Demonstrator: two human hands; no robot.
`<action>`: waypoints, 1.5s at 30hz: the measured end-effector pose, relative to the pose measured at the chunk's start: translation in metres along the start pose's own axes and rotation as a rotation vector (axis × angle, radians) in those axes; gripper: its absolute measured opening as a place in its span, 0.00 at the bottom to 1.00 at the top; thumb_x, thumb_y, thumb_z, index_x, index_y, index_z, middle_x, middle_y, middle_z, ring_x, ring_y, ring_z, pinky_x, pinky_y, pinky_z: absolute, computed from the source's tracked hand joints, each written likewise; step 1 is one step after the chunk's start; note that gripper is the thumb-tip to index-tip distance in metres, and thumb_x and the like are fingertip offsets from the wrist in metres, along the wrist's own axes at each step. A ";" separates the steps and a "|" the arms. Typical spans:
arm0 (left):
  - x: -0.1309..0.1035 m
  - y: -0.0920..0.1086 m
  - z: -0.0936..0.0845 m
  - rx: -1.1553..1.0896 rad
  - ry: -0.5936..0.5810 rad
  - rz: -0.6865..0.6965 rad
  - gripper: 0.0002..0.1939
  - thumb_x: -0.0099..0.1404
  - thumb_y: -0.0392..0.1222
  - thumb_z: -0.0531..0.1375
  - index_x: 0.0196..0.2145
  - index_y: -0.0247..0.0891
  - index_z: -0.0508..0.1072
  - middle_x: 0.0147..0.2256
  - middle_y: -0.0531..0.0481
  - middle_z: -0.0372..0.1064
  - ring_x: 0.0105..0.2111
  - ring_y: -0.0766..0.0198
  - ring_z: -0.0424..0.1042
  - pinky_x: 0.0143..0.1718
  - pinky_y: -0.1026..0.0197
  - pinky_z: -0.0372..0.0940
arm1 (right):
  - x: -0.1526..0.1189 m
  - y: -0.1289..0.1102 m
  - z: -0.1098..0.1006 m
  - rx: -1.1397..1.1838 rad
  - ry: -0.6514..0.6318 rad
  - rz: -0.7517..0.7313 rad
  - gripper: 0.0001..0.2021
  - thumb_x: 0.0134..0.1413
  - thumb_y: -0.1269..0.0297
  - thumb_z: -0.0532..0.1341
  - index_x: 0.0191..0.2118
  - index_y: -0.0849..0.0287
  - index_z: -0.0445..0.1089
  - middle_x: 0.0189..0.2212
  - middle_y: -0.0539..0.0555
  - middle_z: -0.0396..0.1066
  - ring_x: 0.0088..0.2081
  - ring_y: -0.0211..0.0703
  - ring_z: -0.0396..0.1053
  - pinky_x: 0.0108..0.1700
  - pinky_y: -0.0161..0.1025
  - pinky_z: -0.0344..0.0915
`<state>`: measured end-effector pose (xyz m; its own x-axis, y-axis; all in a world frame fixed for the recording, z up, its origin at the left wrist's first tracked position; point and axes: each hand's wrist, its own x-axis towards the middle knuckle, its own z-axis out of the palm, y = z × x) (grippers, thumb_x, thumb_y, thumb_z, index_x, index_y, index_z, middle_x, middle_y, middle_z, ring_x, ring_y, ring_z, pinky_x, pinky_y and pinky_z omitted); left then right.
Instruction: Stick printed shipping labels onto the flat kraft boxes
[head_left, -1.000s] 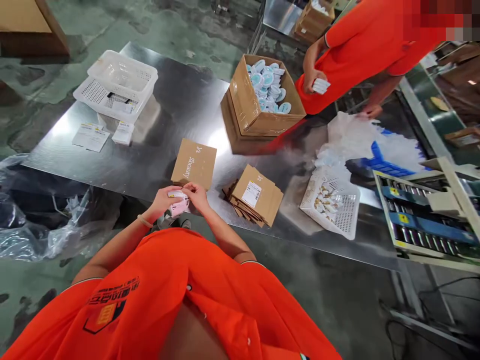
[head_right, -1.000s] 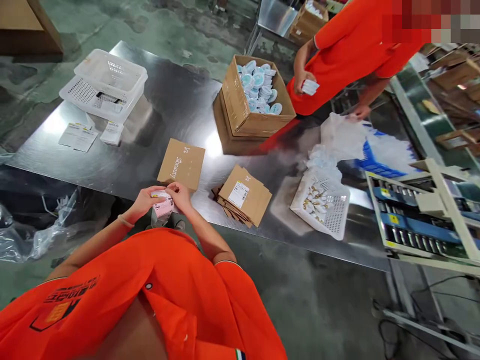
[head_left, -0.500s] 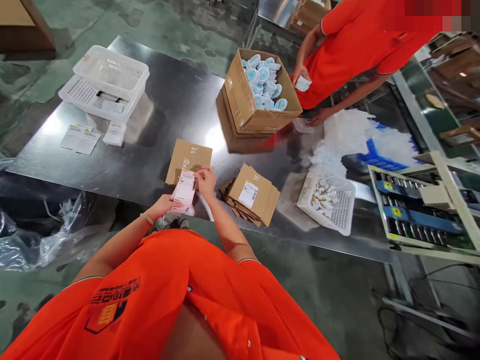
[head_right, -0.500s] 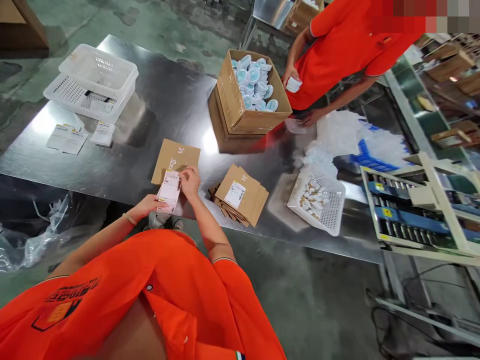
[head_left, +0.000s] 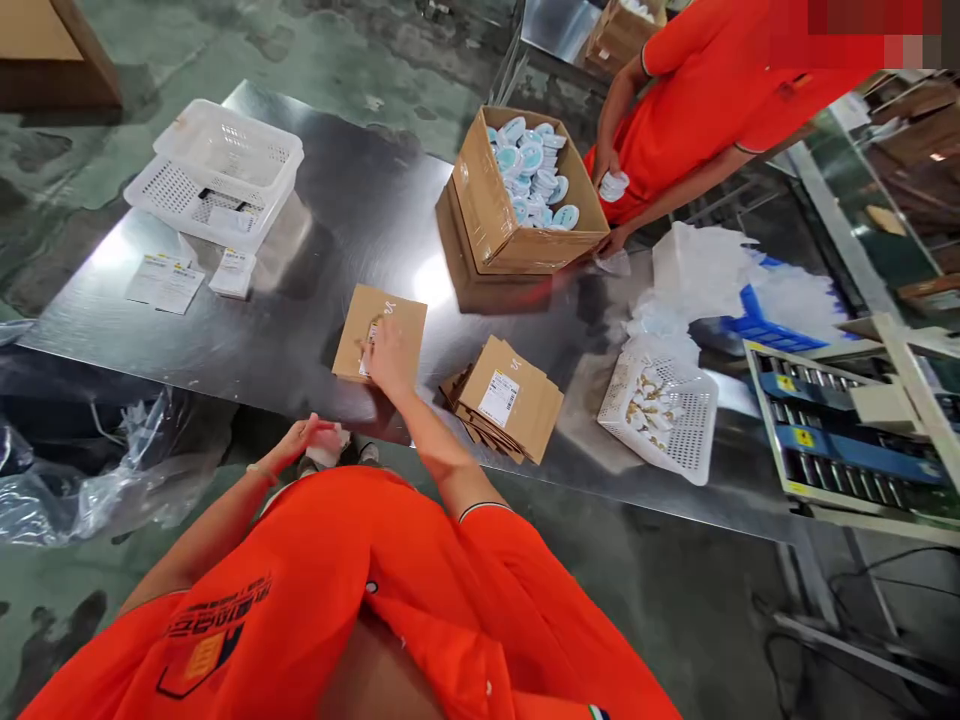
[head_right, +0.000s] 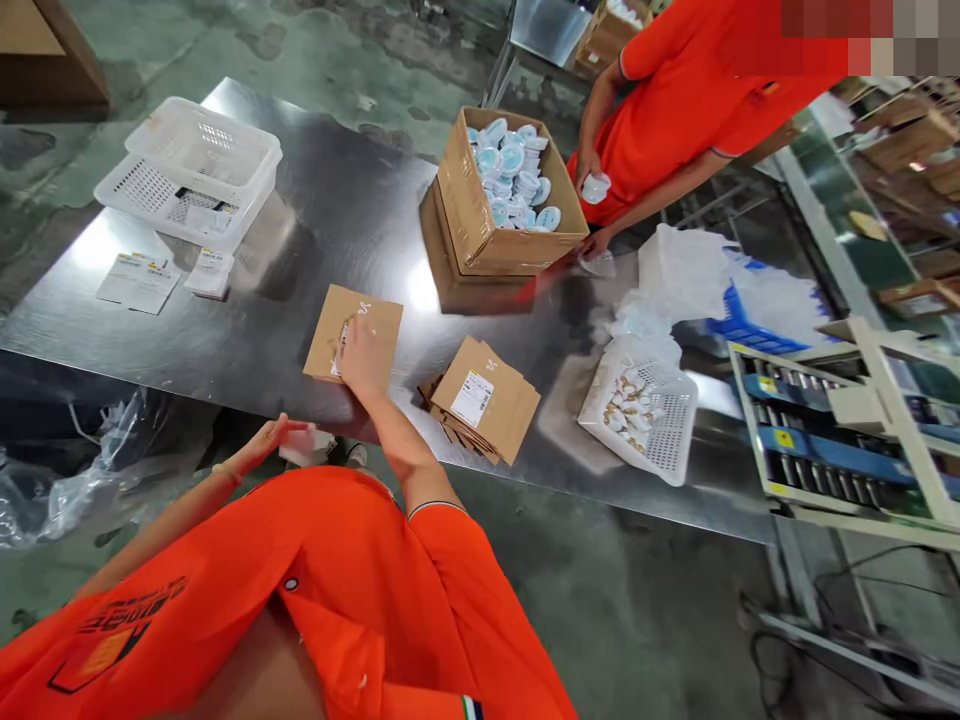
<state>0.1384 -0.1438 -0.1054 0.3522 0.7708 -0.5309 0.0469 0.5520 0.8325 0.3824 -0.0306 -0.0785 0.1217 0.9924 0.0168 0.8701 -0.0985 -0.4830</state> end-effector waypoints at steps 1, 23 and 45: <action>0.004 0.009 0.001 0.024 0.022 0.011 0.22 0.51 0.59 0.76 0.30 0.36 0.84 0.32 0.38 0.81 0.39 0.47 0.80 0.41 0.55 0.73 | -0.003 -0.003 0.006 -0.018 -0.061 -0.076 0.33 0.73 0.59 0.58 0.75 0.72 0.56 0.77 0.74 0.50 0.78 0.63 0.45 0.77 0.58 0.46; 0.021 0.066 0.049 0.111 -0.195 0.138 0.22 0.48 0.45 0.77 0.41 0.39 0.83 0.35 0.48 0.78 0.34 0.58 0.73 0.38 0.61 0.68 | -0.138 0.164 -0.196 -0.070 0.416 1.035 0.17 0.68 0.64 0.58 0.58 0.62 0.73 0.56 0.71 0.75 0.58 0.62 0.74 0.57 0.53 0.68; 0.015 0.064 0.058 -0.068 -0.003 0.116 0.35 0.32 0.46 0.83 0.40 0.36 0.83 0.35 0.46 0.81 0.36 0.52 0.79 0.45 0.52 0.73 | -0.106 -0.012 -0.026 0.935 -0.108 0.360 0.09 0.47 0.57 0.70 0.28 0.55 0.71 0.20 0.43 0.65 0.25 0.36 0.60 0.31 0.35 0.59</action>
<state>0.2012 -0.1157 -0.0512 0.3543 0.8296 -0.4315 -0.0573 0.4799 0.8755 0.3717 -0.1362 -0.0514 0.2192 0.9208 -0.3226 0.0608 -0.3429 -0.9374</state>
